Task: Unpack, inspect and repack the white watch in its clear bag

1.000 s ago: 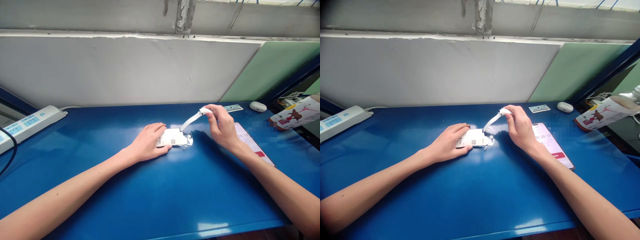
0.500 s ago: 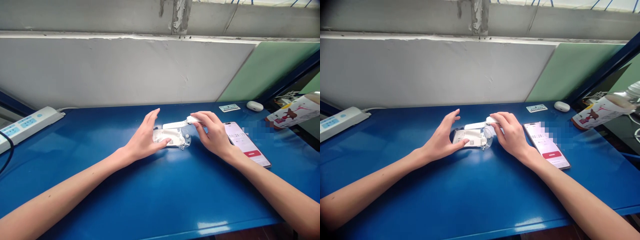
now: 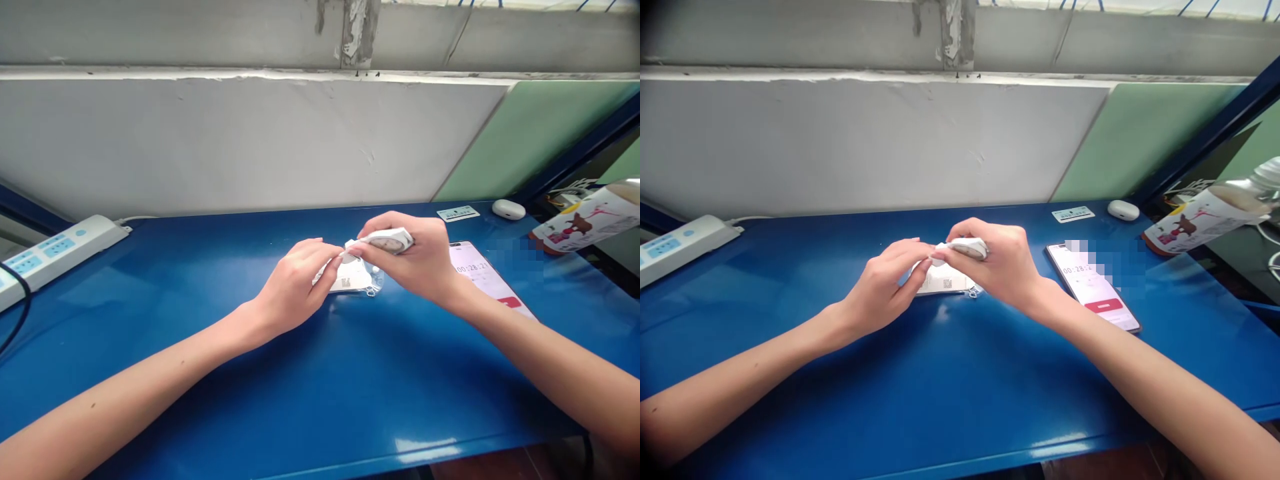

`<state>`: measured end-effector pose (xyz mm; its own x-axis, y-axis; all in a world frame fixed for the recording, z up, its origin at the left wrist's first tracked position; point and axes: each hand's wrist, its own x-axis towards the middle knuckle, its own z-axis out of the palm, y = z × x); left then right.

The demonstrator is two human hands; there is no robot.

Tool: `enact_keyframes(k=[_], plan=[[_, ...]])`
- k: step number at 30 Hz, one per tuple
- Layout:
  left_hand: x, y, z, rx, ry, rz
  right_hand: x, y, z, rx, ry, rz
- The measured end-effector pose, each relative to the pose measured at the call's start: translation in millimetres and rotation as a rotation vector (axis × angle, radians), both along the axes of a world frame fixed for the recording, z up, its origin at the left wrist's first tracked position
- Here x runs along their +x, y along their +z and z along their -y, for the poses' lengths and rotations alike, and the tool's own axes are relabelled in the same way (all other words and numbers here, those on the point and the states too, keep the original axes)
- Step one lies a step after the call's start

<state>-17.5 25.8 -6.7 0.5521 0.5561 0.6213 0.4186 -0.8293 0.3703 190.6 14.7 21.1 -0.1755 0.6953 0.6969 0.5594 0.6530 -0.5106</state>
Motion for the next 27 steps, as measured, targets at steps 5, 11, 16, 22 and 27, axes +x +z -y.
enact_keyframes(k=[5, 11, 16, 22, 27], plan=[[3.8, 15.0, 10.6, -0.324, -0.068, 0.104, -20.0, 16.3, -14.9, -0.235, 0.186, -0.32], [12.2, 28.2, 21.4, -1.036, -0.297, 0.306, -35.3, 11.4, -19.9, -0.436, 0.245, -0.451], [13.8, 25.5, 20.8, -1.306, -0.399, 0.373, -35.1, 5.5, -23.8, -0.477, 0.33, -0.422], [15.4, 20.0, 15.0, -1.425, -0.399, 0.472, -26.0, -5.6, -41.5, -0.651, 0.462, -0.452], [19.1, 17.4, 11.4, -1.531, -0.384, 0.575, -27.1, -11.3, -46.6, -0.821, 0.56, -0.577]])
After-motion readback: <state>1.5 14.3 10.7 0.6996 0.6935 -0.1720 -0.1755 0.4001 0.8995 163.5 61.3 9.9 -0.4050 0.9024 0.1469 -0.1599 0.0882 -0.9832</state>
